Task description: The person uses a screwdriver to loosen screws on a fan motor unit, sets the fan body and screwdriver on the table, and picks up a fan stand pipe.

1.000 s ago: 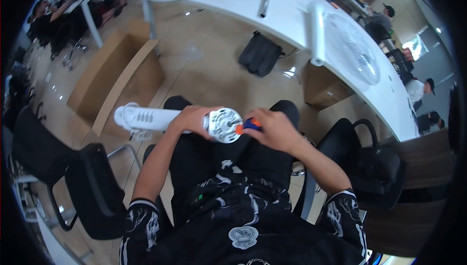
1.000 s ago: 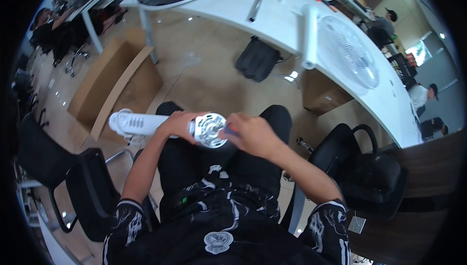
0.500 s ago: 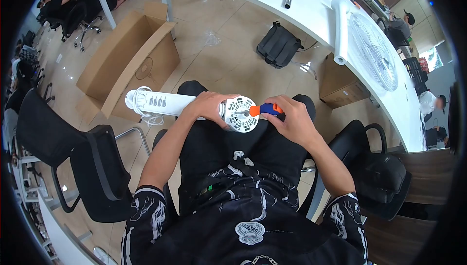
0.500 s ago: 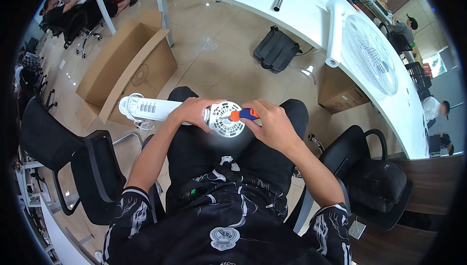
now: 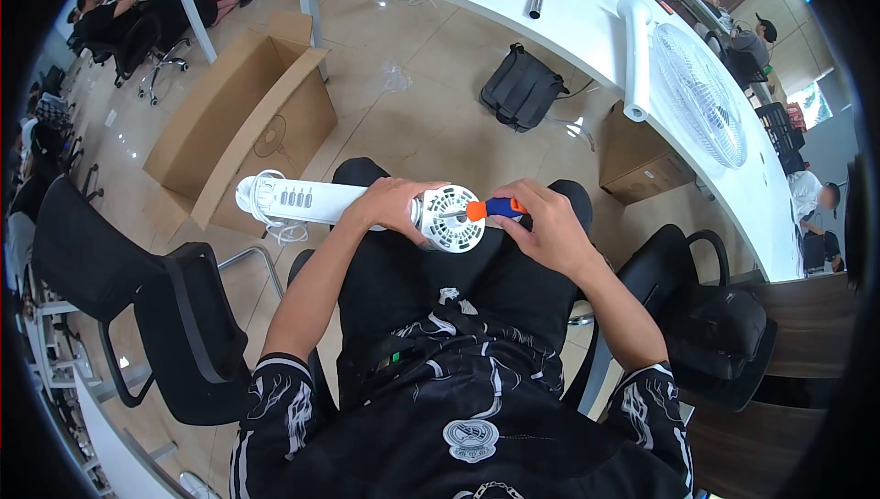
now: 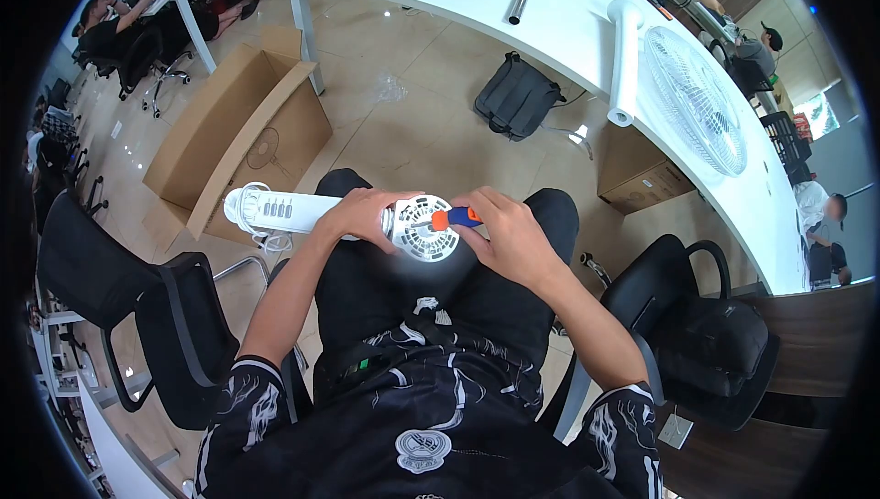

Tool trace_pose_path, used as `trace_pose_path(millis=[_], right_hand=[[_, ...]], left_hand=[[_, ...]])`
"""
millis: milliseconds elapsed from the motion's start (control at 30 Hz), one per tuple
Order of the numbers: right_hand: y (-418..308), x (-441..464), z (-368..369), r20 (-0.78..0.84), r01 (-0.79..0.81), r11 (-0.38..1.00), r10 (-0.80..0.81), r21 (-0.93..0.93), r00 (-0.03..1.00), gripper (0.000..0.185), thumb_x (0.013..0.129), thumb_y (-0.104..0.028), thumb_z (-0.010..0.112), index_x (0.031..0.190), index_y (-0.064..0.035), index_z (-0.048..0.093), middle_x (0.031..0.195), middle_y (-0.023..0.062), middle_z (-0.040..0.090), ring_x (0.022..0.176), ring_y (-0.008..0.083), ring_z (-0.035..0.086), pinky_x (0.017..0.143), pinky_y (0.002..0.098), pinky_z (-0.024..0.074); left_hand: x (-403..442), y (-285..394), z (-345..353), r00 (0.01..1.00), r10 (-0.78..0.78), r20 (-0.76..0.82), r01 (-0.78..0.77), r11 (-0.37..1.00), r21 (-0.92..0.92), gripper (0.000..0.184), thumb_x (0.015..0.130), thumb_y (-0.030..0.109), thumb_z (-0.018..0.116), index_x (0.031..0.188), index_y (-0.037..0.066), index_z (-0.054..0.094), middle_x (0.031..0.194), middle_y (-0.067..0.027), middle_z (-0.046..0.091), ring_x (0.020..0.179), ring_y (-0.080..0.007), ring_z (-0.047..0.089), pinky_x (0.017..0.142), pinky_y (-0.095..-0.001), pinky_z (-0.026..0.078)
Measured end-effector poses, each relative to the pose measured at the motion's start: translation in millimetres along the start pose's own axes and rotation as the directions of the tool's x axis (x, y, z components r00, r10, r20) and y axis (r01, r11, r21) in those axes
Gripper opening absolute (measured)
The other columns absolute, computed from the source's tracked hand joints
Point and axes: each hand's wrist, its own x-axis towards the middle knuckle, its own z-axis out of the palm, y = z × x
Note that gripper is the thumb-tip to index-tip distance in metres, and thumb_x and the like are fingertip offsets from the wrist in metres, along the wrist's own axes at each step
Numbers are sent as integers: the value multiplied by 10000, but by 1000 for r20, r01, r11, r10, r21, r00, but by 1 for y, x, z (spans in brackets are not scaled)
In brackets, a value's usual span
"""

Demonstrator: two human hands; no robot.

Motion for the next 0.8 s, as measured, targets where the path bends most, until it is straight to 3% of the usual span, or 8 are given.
trace_pose_path(millis=[167,233,567,733,800], right_hand=[[1,1,-1,-13,2,1000,-2,5,1000,305,877,-92,817,1145,-20,690,1018,168,703,924,379,720,802,440,583],[-1,3,-4,-2,-4,1000,4,1,1000,298,900,-87,805,1161,-4,686,1070,152,707,925,343,713,823,396,580],[0,3,-3,42,3,1000,-4,7,999,316,873,-42,790,1167,-22,677,1130,148,701,990,362,698,880,419,569],[2,10,-5,89,218,975,-214,-32,973,399,808,32,769,1186,-35,661,1195,138,686,1054,379,679,927,445,563],[4,17,-8,125,248,967,-240,-54,963,366,842,4,762,1190,-40,658,1169,149,695,1037,386,687,915,449,566]], left_hand=[[0,3,-3,1000,-22,22,22,1000,-4,1150,492,379,929,1570,261,548,1111,-96,791,989,-303,752,886,-385,564],[-1,3,-3,999,-30,31,30,999,-18,1152,491,379,930,1571,260,547,1114,-97,791,993,-304,752,890,-386,563],[0,2,-1,999,-29,28,29,999,-12,1142,490,381,936,1559,241,561,1130,-100,787,1008,-306,751,893,-395,562],[0,5,-4,999,-30,33,30,1000,1,1130,497,374,941,1554,237,565,1146,-109,784,1027,-308,748,911,-394,559],[-1,7,-5,999,-32,30,32,999,3,1127,501,368,946,1553,236,565,1149,-110,783,1037,-311,746,921,-394,558]])
